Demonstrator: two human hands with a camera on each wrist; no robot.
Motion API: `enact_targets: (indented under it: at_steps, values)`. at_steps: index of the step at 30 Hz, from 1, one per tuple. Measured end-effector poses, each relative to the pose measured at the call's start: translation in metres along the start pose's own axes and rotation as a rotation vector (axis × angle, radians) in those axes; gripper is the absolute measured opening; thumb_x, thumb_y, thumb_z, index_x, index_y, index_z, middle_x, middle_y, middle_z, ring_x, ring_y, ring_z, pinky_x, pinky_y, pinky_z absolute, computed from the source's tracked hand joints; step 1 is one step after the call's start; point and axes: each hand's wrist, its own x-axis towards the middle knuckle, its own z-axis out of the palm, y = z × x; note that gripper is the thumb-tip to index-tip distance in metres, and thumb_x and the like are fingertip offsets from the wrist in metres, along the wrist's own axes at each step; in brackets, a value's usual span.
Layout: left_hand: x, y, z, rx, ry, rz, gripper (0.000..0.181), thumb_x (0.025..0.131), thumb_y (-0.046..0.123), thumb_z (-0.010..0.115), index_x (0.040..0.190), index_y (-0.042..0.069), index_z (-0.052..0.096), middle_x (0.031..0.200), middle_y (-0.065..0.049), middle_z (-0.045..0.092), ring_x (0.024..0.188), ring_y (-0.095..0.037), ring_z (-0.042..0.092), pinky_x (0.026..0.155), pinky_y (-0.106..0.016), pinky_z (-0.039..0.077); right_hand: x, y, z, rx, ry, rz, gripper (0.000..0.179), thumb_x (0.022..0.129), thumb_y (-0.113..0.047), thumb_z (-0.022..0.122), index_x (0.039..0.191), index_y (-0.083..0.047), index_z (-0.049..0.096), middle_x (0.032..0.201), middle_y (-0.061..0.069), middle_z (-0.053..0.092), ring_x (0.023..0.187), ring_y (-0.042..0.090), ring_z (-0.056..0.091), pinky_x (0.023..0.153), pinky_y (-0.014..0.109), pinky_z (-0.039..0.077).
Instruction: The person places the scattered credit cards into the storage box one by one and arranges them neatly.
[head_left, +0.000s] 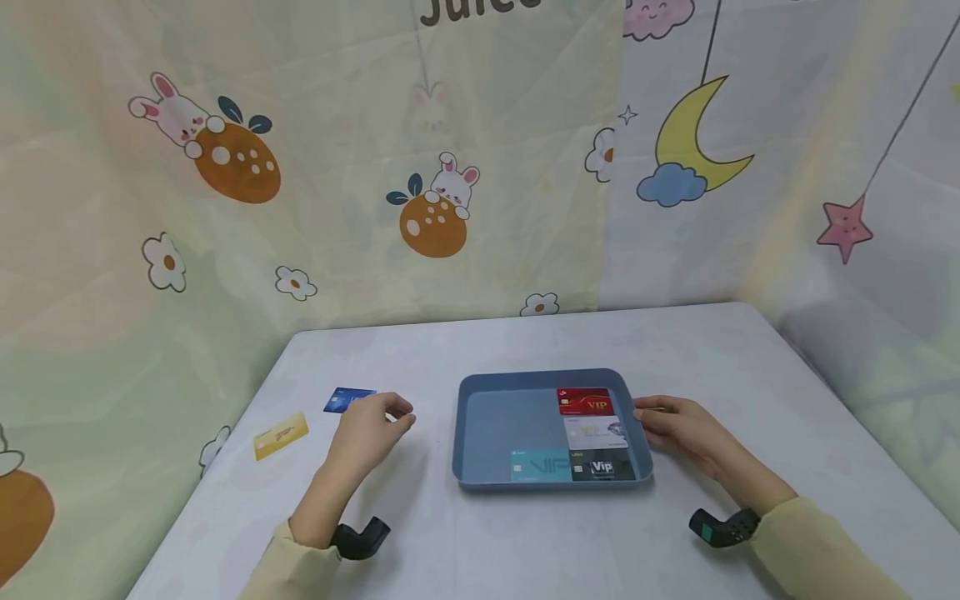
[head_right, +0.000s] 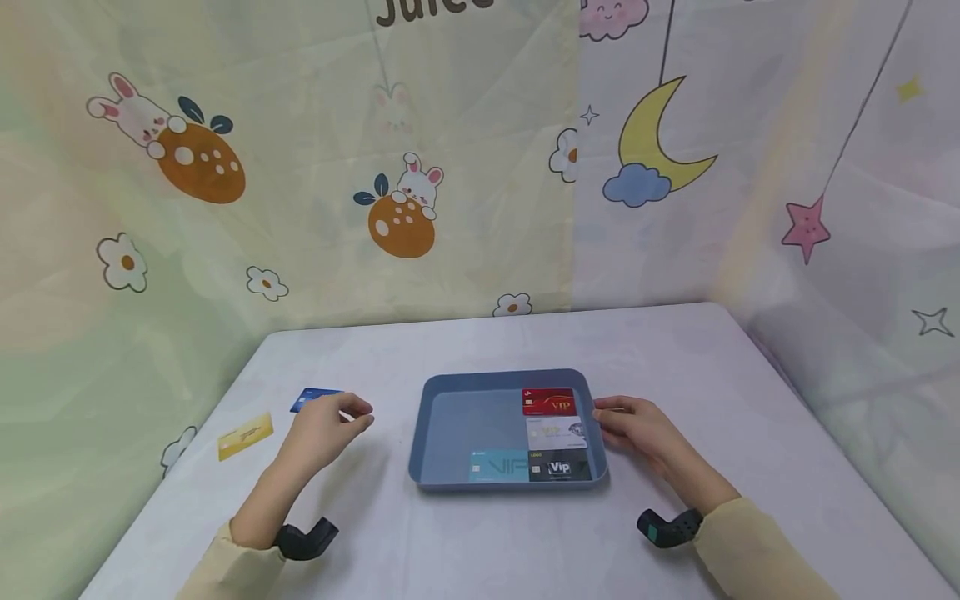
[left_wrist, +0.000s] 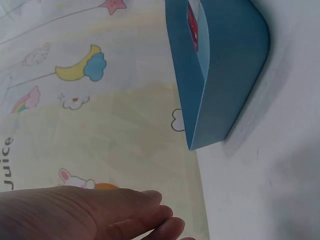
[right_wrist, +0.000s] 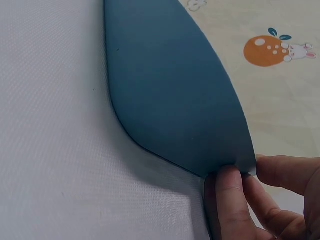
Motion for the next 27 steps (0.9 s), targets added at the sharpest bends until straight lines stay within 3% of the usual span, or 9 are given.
enact_targets:
  at_steps: [6, 13, 19, 27]
  values:
    - [-0.001, -0.013, -0.003, 0.043, 0.004, -0.017, 0.016, 0.094, 0.021, 0.074, 0.104, 0.01, 0.077, 0.097, -0.003, 0.076, 0.083, -0.017, 0.068, 0.073, -0.038, 0.059, -0.001, 0.0, 0.0, 0.005, 0.001, 0.0, 0.062, 0.105, -0.027, 0.061, 0.151, 0.009, 0.04, 0.146, 0.031, 0.052, 0.104, 0.013, 0.066, 0.089, 0.027, 0.061]
    - [-0.001, -0.027, -0.009, 0.062, 0.013, -0.035, 0.016, 0.095, 0.02, 0.073, 0.104, 0.008, 0.077, 0.099, -0.004, 0.076, 0.088, -0.022, 0.068, 0.078, -0.044, 0.059, -0.001, 0.0, 0.0, 0.0, 0.001, -0.005, 0.063, 0.105, -0.028, 0.062, 0.151, 0.009, 0.04, 0.146, 0.031, 0.052, 0.104, 0.013, 0.066, 0.09, 0.026, 0.061]
    - [0.0, -0.042, -0.008, 0.081, 0.009, -0.094, 0.018, 0.095, 0.02, 0.072, 0.107, 0.006, 0.076, 0.101, -0.007, 0.075, 0.092, -0.025, 0.067, 0.08, -0.044, 0.058, -0.002, -0.001, 0.0, -0.01, 0.009, -0.006, 0.063, 0.105, -0.028, 0.062, 0.151, 0.009, 0.041, 0.146, 0.031, 0.052, 0.103, 0.013, 0.066, 0.089, 0.026, 0.061]
    - [0.002, -0.059, -0.012, 0.109, 0.005, -0.121, 0.018, 0.095, 0.02, 0.071, 0.104, 0.005, 0.075, 0.099, -0.009, 0.075, 0.086, -0.023, 0.065, 0.075, -0.042, 0.057, -0.001, 0.0, 0.001, -0.015, 0.009, -0.002, 0.063, 0.105, -0.029, 0.062, 0.151, 0.009, 0.04, 0.147, 0.031, 0.051, 0.104, 0.013, 0.066, 0.09, 0.026, 0.061]
